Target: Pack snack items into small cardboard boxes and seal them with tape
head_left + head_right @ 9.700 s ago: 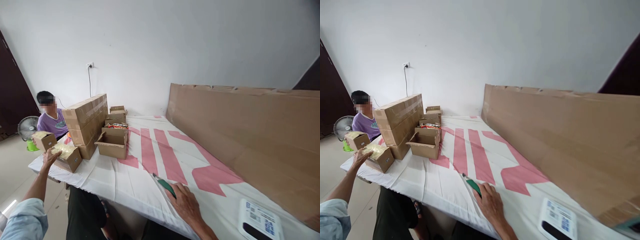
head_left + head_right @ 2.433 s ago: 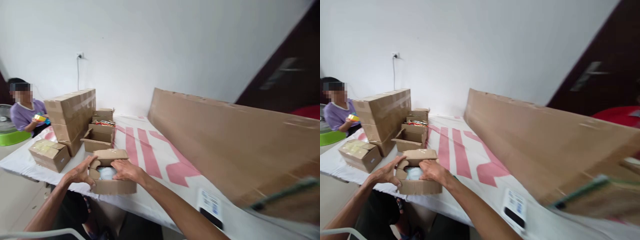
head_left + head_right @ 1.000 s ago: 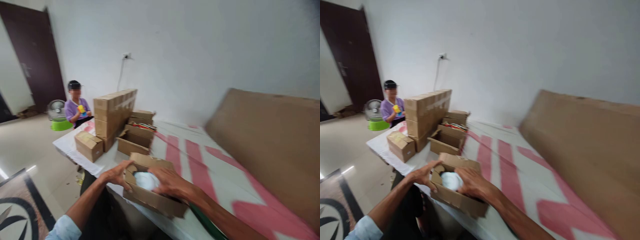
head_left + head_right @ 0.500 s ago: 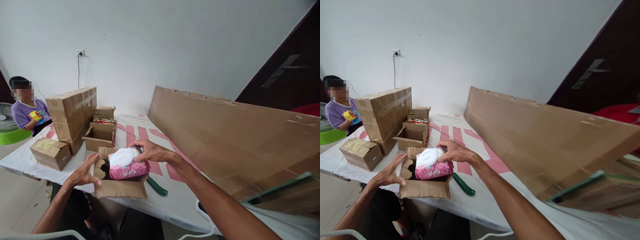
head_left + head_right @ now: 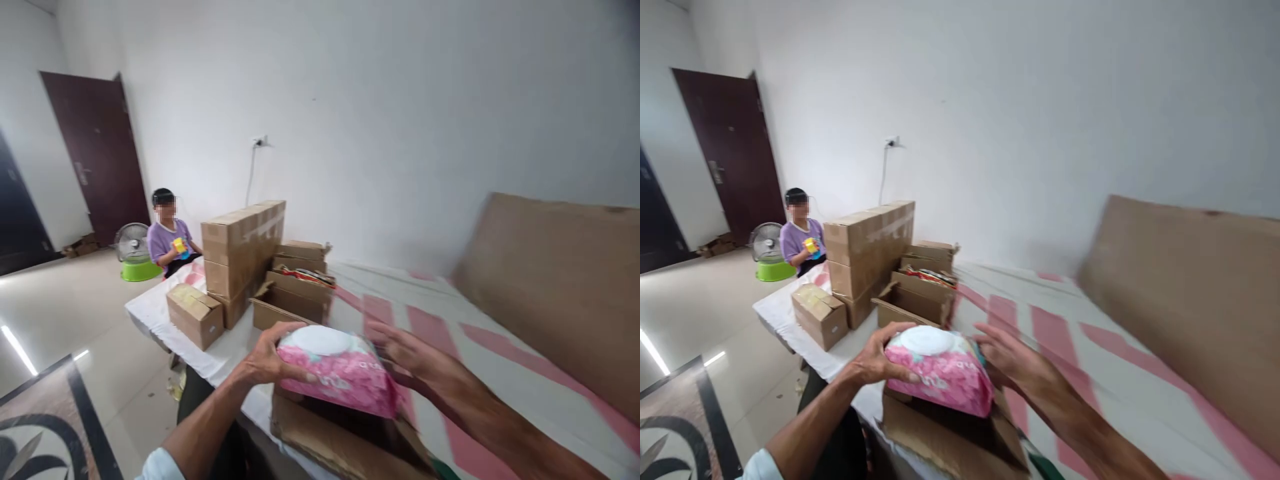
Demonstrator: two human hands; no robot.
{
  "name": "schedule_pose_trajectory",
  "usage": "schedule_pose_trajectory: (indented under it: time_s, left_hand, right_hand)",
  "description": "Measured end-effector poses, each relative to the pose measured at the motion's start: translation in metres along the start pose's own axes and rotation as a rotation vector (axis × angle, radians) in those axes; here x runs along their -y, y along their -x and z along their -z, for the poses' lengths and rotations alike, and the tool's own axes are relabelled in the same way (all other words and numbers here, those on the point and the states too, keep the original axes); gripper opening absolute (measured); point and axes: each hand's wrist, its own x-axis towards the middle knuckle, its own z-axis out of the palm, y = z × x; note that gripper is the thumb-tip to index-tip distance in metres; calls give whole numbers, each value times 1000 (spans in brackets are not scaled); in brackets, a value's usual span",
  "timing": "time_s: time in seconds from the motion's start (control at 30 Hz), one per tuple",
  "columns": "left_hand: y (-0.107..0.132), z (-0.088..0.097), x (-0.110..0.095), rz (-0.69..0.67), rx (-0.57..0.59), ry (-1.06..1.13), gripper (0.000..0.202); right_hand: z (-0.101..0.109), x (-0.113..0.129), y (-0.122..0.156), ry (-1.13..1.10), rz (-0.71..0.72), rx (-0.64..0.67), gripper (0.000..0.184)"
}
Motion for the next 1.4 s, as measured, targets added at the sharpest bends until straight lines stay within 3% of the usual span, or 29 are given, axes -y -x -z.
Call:
schedule_pose_trajectory:
  time_s: [0.1, 0.17, 0.3, 0.37, 0.5, 0.63, 0.73, 0.8, 0.87, 0.97, 1.1, 1.23, 1.4]
  left_hand:
    - [4, 11, -2, 80, -138, 171, 105]
    - [6, 16, -10, 110, -221, 223, 104]
    - [1, 19, -24, 120, -315, 233, 95]
    - [-7, 20, -26, 119, -317, 248, 92]
    - [-20, 21, -27, 128, -265, 299, 88]
    - [-24, 17, -31, 132, -241, 302, 87]
    - [-28, 13, -33, 142, -221, 277, 88]
    - [-32, 11, -34, 152, -179, 249, 88]
    - [-37, 10, -36, 173, -134, 205, 91]
    - [-43, 12, -39, 167, -106, 122, 99]
    - [-51, 20, -37, -62, -8, -5, 119]
    - [-70, 30, -37, -217, -26, -207, 95]
    - [-98, 35, -42, -129, 46, -45, 88]
  right_hand:
    - [-6, -36, 9, 55, -39, 70, 75]
    - [-13, -41, 35, 230, -41, 241, 67]
    - [-32, -7, 87, 698, 62, 346, 38]
    - [-35, 8, 93, 841, 95, 402, 25]
    - [-20, 10, 98, 924, 80, 364, 25]
    - [-5, 6, 96, 660, 60, 226, 25]
    - [-6, 14, 75, 290, 110, -9, 58]
    - [-13, 24, 55, 85, 121, -78, 81]
    - [-21, 35, 36, -38, 124, -76, 91]
    - [-36, 45, 16, -167, 182, -99, 82]
    - [-44, 45, 0, -477, 140, -58, 71]
    - [-29, 45, -16, -512, 24, 105, 70]
    - [-14, 54, -34, -441, 104, 138, 66]
